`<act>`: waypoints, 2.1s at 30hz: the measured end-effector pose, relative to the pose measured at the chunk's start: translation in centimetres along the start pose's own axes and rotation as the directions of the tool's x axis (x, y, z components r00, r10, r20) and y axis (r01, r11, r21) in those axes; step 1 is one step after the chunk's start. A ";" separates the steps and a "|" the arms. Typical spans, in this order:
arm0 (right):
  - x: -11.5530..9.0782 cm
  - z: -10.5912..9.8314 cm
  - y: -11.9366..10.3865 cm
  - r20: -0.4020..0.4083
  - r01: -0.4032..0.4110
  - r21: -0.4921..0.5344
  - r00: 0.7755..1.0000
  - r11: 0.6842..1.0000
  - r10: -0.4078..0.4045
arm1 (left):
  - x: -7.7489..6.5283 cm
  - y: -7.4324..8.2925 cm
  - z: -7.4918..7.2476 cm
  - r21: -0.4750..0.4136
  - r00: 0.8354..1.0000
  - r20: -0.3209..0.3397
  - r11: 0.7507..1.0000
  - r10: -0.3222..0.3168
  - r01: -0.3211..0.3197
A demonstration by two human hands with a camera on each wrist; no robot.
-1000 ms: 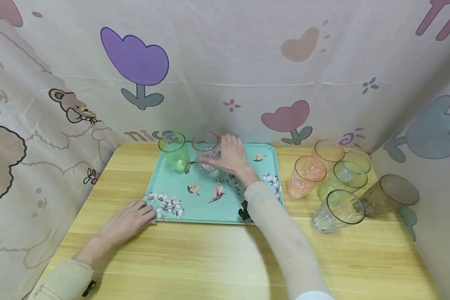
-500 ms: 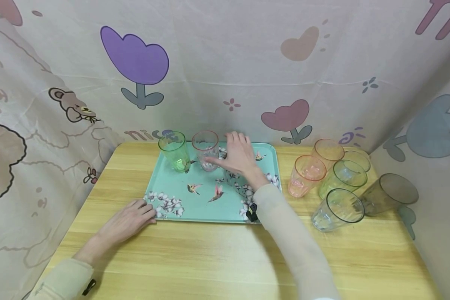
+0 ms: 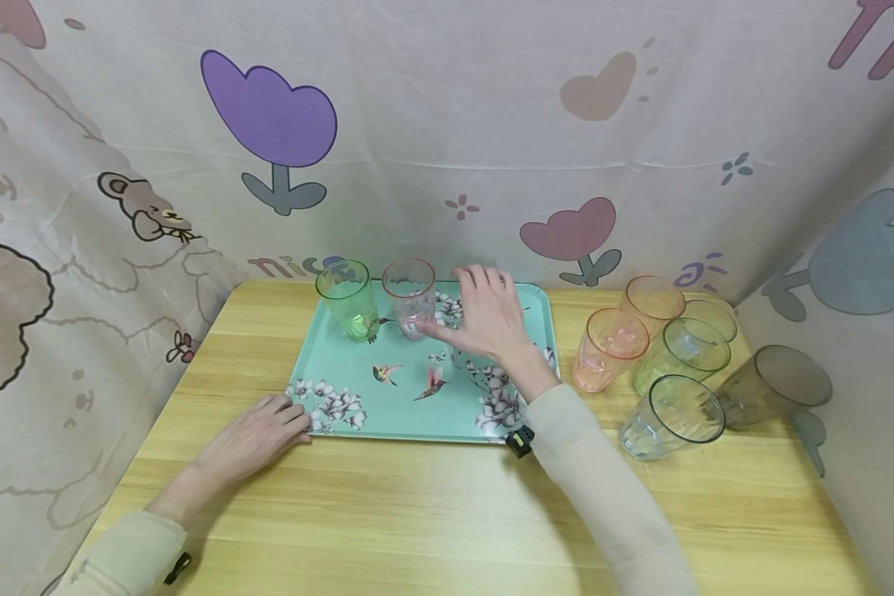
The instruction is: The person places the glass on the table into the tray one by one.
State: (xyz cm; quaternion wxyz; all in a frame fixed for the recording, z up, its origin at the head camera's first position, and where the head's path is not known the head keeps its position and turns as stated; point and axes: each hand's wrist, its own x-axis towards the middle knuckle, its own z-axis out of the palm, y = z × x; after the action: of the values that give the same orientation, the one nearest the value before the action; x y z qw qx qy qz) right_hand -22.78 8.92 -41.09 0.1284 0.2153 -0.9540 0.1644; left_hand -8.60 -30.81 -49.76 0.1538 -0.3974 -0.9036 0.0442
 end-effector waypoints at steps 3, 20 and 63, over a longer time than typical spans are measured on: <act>-0.8 -0.6 -0.1 -0.020 0.015 -0.006 1.000 1.000 -0.016 | 0.0 0.0 0.0 0.003 1.000 0.001 1.000 0.001 -0.001; -5.9 -4.1 0.5 -0.096 0.037 -0.008 0.995 0.999 -0.038 | -0.1 0.0 -0.1 0.006 1.000 0.000 1.000 0.003 -0.003; -18.0 -12.3 8.3 -0.300 -0.105 -0.156 0.952 0.982 0.054 | 0.1 0.1 -0.2 0.000 1.000 0.023 1.000 -0.001 0.001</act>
State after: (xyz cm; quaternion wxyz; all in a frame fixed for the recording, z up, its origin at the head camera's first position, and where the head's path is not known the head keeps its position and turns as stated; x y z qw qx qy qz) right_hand -8.68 27.22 -37.69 0.2802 0.1382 -0.9426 0.1177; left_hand -8.58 -30.69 -49.53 0.1435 -0.3962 -0.9056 0.0489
